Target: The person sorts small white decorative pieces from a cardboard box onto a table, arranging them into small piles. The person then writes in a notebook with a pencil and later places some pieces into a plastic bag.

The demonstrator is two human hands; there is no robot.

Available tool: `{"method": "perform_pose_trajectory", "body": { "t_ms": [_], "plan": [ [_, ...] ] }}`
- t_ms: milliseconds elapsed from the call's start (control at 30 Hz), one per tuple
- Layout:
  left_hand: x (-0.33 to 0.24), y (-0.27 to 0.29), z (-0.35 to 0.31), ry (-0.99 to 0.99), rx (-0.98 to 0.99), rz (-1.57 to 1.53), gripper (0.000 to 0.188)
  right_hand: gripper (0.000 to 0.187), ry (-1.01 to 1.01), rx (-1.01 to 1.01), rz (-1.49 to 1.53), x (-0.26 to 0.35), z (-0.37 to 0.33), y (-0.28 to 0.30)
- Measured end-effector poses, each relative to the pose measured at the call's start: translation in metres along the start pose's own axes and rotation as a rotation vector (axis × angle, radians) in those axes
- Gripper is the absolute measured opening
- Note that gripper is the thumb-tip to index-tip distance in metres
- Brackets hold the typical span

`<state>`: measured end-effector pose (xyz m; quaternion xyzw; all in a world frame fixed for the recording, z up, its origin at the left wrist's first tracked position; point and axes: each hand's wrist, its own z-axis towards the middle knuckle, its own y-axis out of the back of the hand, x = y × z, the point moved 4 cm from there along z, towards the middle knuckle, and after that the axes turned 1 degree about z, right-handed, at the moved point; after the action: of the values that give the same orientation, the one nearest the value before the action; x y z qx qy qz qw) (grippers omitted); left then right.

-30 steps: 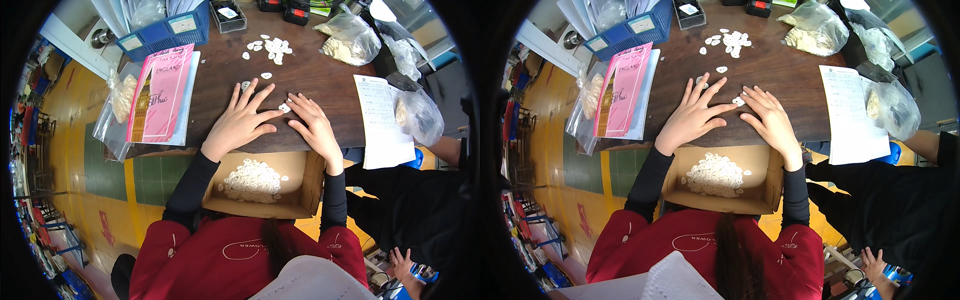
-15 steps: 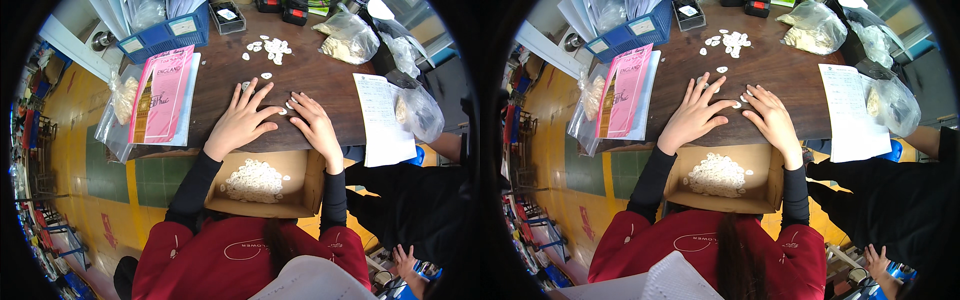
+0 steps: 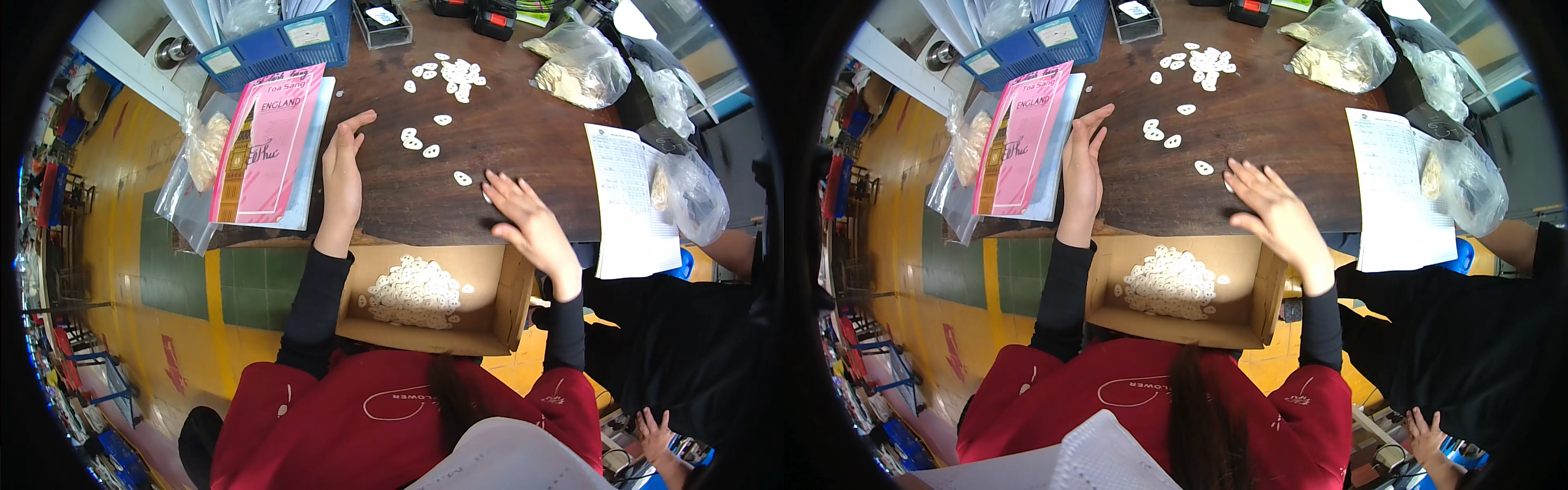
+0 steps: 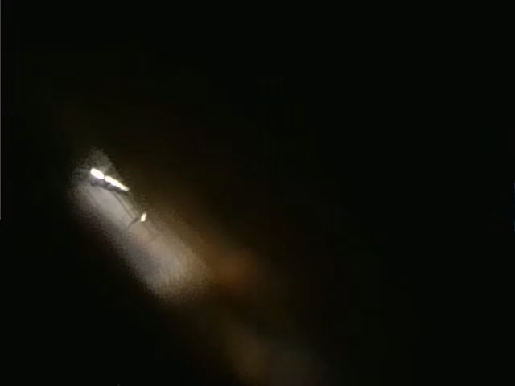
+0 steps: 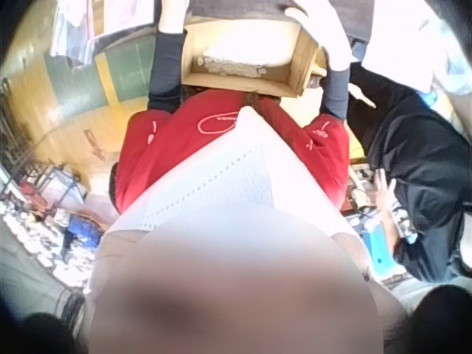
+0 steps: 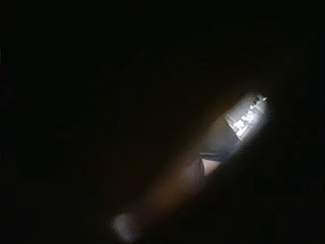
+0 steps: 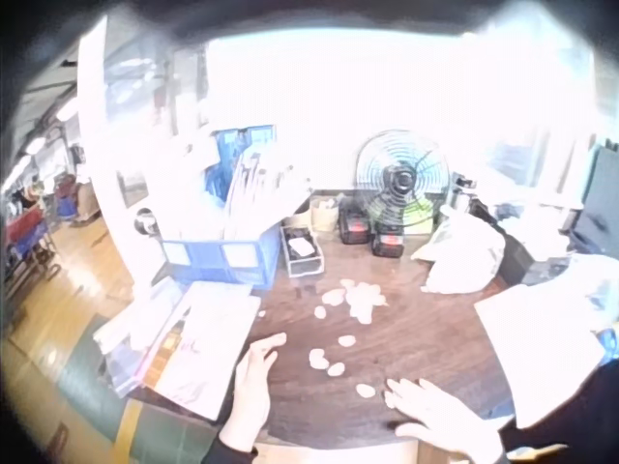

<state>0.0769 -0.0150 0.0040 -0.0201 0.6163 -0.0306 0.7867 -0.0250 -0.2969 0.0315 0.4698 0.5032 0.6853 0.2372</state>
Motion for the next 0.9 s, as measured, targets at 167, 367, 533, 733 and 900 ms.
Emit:
{"method": "perform_pose_trajectory", "body": {
  "t_ms": [167, 367, 533, 733, 900],
  "plan": [
    [-0.003, -0.004, -0.001, -0.048, 0.054, 0.115, 0.059, 0.082, 0.194, 0.157, 0.033, 0.056, -0.032, -0.025],
    [-0.001, -0.002, 0.0, 0.005, -0.045, 0.013, 0.055, 0.071, 0.324, -0.028, 0.181, 0.044, 0.033, -0.007],
    [0.002, 0.001, 0.001, 0.054, -0.071, -0.061, 0.056, 0.073, 0.289, -0.03, -0.048, 0.024, 0.082, -0.016],
    [0.002, 0.002, -0.002, 0.039, -0.042, -0.076, 0.054, 0.077, 0.431, 0.192, 0.093, 0.06, 0.024, -0.028],
    [0.002, 0.002, -0.001, 0.014, -0.082, -0.115, 0.055, 0.074, 0.53, 0.324, 0.625, 0.062, 0.041, -0.017]
  ]
}}
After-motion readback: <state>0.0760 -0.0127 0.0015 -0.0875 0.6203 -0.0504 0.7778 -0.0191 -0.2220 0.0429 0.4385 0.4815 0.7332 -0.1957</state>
